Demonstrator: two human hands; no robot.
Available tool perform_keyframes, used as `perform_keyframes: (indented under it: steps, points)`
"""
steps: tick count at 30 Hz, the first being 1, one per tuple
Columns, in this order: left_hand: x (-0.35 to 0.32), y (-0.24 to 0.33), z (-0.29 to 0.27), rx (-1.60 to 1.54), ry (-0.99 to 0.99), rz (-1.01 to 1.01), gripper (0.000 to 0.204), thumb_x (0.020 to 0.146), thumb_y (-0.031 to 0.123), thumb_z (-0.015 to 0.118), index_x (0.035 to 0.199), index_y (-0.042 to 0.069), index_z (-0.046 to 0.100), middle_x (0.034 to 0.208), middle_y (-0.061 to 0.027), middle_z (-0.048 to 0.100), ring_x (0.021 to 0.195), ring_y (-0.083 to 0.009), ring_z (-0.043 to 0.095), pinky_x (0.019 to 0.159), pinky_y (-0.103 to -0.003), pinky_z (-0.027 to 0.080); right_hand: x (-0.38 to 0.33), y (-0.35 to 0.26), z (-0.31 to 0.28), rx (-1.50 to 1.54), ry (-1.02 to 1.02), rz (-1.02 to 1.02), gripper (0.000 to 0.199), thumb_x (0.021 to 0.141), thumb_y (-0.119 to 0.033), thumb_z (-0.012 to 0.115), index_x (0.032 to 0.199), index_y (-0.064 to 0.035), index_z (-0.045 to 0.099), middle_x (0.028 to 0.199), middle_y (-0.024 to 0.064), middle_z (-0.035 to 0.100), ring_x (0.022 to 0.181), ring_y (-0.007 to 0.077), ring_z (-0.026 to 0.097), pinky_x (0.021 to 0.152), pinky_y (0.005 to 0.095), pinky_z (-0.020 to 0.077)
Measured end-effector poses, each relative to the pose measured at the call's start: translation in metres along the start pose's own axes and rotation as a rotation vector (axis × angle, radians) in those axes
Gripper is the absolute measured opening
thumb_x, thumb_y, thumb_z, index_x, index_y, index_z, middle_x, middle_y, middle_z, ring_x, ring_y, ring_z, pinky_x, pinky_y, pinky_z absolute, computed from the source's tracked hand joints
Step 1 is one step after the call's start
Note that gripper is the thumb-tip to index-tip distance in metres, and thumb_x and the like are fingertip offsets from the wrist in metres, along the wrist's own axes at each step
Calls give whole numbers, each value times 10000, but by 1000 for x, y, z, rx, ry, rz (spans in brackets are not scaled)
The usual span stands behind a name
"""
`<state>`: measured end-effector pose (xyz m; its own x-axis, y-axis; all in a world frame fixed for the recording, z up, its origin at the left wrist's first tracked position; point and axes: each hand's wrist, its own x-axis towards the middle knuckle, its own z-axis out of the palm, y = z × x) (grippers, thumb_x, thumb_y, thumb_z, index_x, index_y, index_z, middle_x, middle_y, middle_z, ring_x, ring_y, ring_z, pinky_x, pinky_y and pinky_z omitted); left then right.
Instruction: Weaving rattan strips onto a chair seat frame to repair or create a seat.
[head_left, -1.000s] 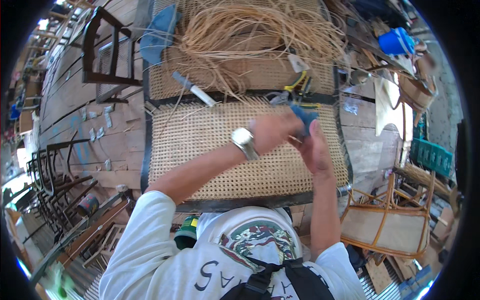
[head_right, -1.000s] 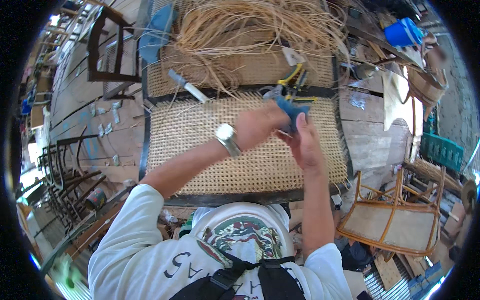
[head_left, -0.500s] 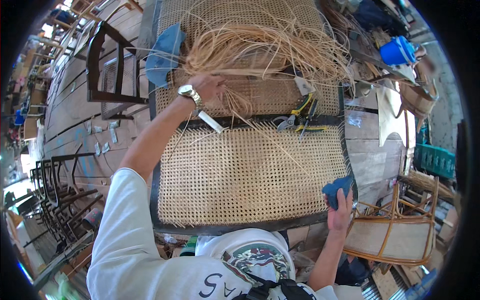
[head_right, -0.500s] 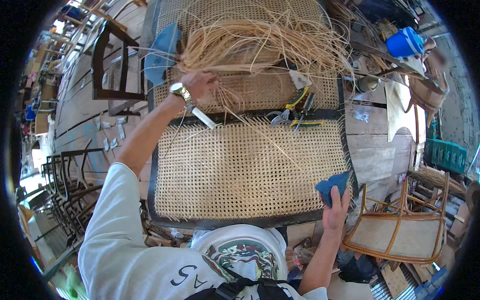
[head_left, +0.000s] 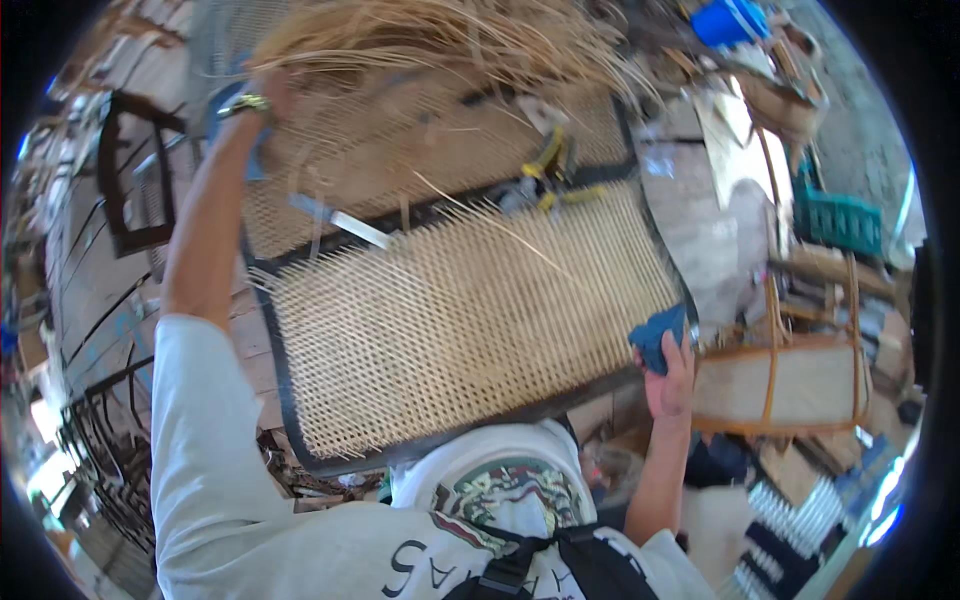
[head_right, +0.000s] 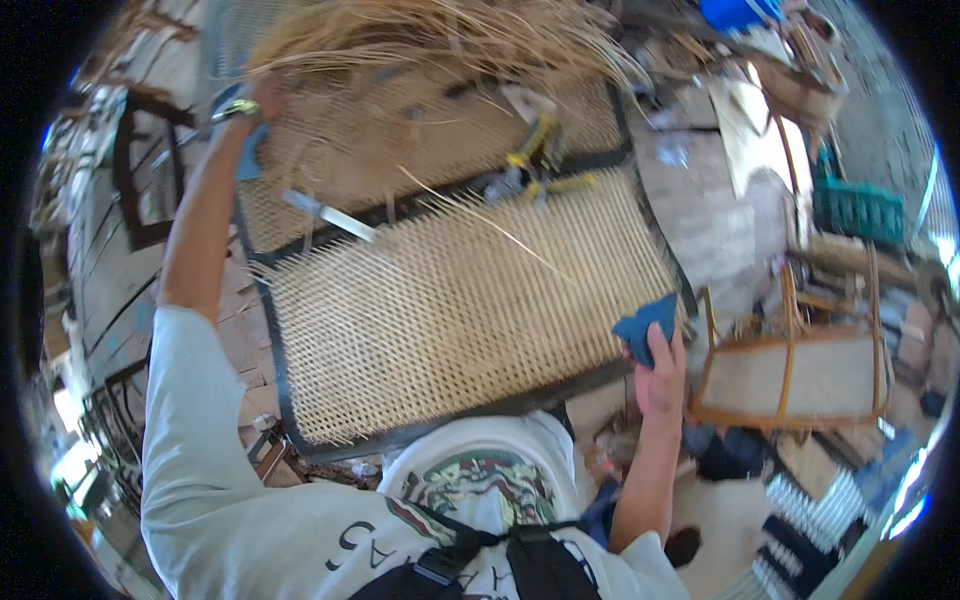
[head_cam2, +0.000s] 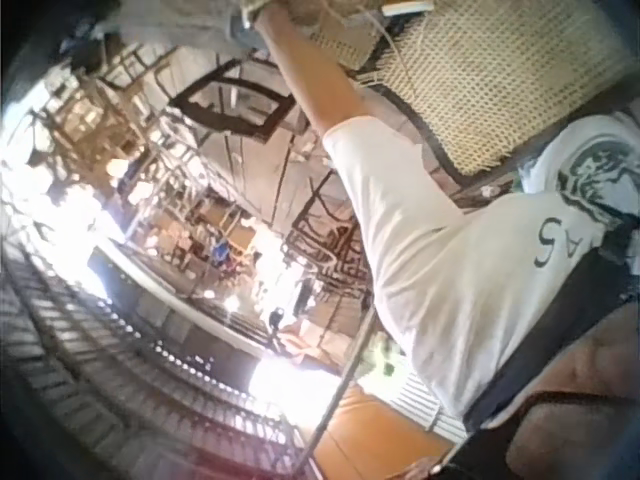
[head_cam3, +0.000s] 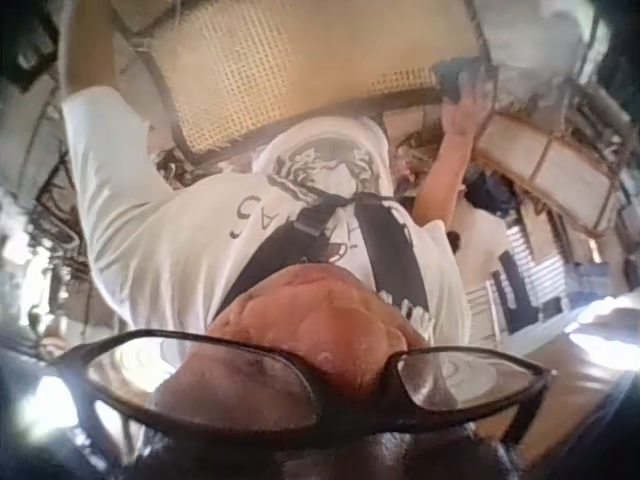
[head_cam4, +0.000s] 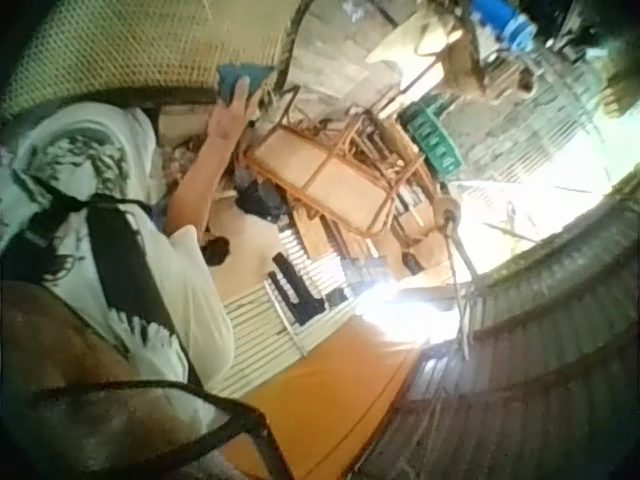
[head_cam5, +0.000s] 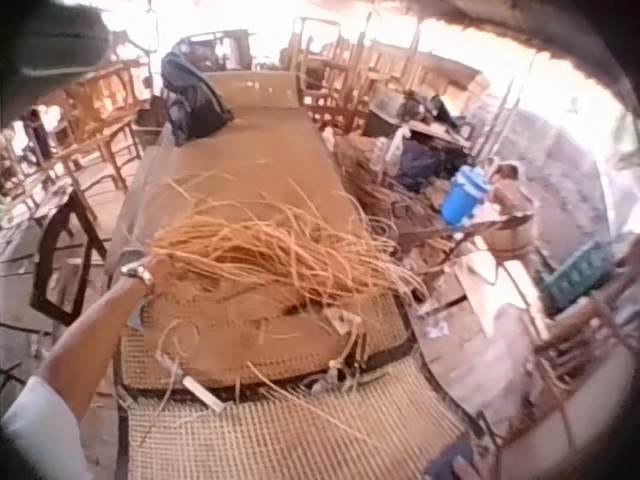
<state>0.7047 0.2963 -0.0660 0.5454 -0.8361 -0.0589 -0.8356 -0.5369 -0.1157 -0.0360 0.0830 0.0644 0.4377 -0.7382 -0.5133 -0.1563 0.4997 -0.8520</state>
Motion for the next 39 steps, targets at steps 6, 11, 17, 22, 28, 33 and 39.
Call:
perform_keyframes:
  steps: [6,11,17,22,28,33,39]
  points:
    - [-108,204,-89,-579,-195,-109,414,903,324,693,1252,103,658,1051,-169,730,857,-281,716,777,-382,561,-48,-36,-103,38,336,46,296,983,-243,627,1223,-82,562,1028,53,643,861,151,619,715,304,494]
    - [-179,421,-119,-1180,-159,318,421,879,328,760,1227,109,669,1211,-91,700,1038,-220,675,854,-346,550,-39,-54,-107,-458,200,-3,410,929,-218,692,1281,-57,558,1099,55,639,962,164,627,822,294,504]
    - [-149,486,-99,-846,-400,406,351,914,358,679,798,28,654,858,-133,664,755,-300,622,668,-437,475,0,-85,-75,-1243,-260,-221,675,743,-61,697,1394,-67,518,1253,140,623,1186,334,559,1045,403,429]
    - [-146,441,-169,-678,-124,312,310,866,329,732,798,39,649,794,-122,620,729,-302,617,635,-417,460,57,-87,-58,-1533,-653,-537,644,773,-126,719,1386,-86,528,1252,167,611,1138,363,557,1018,418,427]
    - [-182,451,-268,-532,266,408,241,854,272,744,818,50,656,802,-95,603,735,-289,621,622,-396,472,126,-44,-6,-1379,-1153,-301,409,846,-253,705,1207,-72,641,1053,167,677,997,356,627,881,415,489]
    - [-202,451,-246,-642,474,22,234,866,260,756,874,44,664,824,-98,624,750,-249,634,634,-370,480,147,-43,22,-1548,-1323,-480,175,862,-246,678,916,-80,665,837,131,690,783,327,658,707,444,498]
    - [-227,510,-160,-1088,-246,-331,558,854,402,763,1222,9,618,871,-130,714,752,-224,679,670,-371,526,141,-155,102,-1377,-1165,-961,251,991,-303,556,969,-77,662,793,100,673,748,226,658,710,394,503]
